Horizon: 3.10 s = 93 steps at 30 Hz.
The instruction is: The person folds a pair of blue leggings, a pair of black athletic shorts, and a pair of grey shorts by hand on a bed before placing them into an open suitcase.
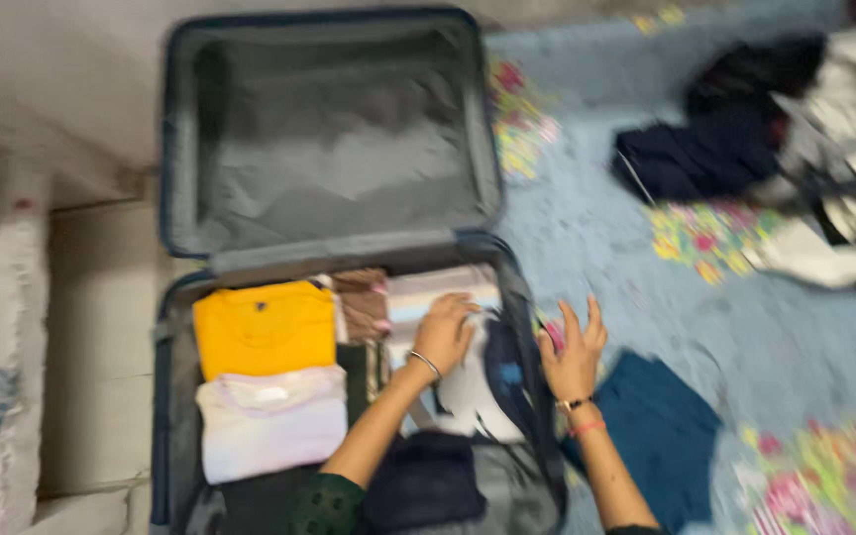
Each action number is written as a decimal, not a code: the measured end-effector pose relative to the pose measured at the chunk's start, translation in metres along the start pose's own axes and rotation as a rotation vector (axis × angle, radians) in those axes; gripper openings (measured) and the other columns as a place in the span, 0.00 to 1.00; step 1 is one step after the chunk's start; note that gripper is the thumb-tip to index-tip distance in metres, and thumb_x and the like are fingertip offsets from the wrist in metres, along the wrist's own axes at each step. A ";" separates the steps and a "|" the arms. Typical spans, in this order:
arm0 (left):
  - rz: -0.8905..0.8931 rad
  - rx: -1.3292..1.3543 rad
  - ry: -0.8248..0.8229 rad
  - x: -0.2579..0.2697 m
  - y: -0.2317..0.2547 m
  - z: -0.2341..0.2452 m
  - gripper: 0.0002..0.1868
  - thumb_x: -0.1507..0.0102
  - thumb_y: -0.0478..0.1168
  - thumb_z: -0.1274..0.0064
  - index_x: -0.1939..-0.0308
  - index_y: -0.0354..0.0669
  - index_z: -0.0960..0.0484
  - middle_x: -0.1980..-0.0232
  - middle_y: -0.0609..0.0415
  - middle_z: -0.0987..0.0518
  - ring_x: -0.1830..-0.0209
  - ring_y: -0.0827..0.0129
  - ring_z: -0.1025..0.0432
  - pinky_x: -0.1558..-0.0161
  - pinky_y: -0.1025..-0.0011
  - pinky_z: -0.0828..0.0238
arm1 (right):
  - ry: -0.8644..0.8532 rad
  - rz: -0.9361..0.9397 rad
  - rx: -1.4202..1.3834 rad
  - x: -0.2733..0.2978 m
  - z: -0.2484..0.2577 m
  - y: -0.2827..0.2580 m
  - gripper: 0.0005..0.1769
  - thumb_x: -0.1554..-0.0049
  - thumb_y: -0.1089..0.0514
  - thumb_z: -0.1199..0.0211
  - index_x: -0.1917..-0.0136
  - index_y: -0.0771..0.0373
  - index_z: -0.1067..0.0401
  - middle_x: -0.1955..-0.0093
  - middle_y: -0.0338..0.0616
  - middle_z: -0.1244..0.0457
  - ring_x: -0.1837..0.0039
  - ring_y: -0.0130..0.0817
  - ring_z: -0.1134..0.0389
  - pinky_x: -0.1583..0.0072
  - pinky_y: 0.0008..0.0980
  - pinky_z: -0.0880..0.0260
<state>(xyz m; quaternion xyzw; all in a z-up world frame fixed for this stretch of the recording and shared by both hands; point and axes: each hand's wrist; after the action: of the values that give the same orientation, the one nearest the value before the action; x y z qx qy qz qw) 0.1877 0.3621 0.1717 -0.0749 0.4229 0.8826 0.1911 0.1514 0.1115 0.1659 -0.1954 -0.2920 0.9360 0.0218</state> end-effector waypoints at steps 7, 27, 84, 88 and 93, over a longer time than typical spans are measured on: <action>0.259 -0.320 0.138 -0.067 -0.214 0.176 0.18 0.41 0.41 0.41 0.47 0.43 0.18 0.37 0.43 0.24 0.35 0.46 0.33 0.34 0.57 0.38 | -0.331 0.429 -0.129 -0.205 -0.156 -0.130 0.34 0.49 0.55 0.31 0.29 0.57 0.33 0.21 0.60 0.51 0.25 0.65 0.49 0.27 0.53 0.46; 0.777 -0.112 0.277 -0.148 -0.444 0.271 0.25 0.37 0.48 0.38 0.44 0.32 0.21 0.45 0.34 0.20 0.42 0.44 0.25 0.42 0.57 0.30 | -0.593 -0.348 -0.085 -0.344 -0.401 -0.054 0.30 0.46 0.51 0.30 0.35 0.69 0.29 0.43 0.57 0.31 0.43 0.46 0.31 0.42 0.39 0.31; 0.055 0.139 -0.449 0.137 0.144 -0.264 0.26 0.40 0.46 0.38 0.42 0.34 0.22 0.37 0.38 0.25 0.34 0.45 0.32 0.32 0.58 0.37 | -0.196 -0.436 0.088 0.271 0.173 0.179 0.32 0.50 0.55 0.31 0.32 0.54 0.30 0.26 0.49 0.43 0.28 0.53 0.43 0.32 0.50 0.40; 0.228 -0.062 -0.356 0.131 0.098 -0.313 0.31 0.41 0.46 0.37 0.39 0.30 0.25 0.37 0.32 0.26 0.34 0.42 0.33 0.31 0.57 0.38 | -0.178 -0.641 0.199 0.267 0.166 0.225 0.43 0.52 0.55 0.28 0.26 0.59 0.40 0.24 0.56 0.48 0.25 0.57 0.47 0.30 0.52 0.43; 0.439 -0.213 -0.331 0.121 0.060 -0.341 0.39 0.42 0.48 0.36 0.34 0.30 0.31 0.33 0.31 0.29 0.32 0.41 0.35 0.32 0.56 0.41 | -0.071 -0.717 0.117 0.269 0.144 0.264 0.55 0.53 0.54 0.25 0.21 0.68 0.52 0.22 0.64 0.51 0.23 0.63 0.51 0.25 0.54 0.50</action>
<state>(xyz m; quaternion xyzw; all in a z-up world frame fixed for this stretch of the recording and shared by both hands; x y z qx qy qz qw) 0.0428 0.0969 -0.0356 0.1441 0.2970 0.9425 0.0529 -0.1319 -0.1430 0.0333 -0.0466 -0.2884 0.8902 0.3496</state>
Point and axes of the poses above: each hand's wrist, its own x-axis away from the middle knuckle, its own z-axis out of the back of the hand, y = z × x
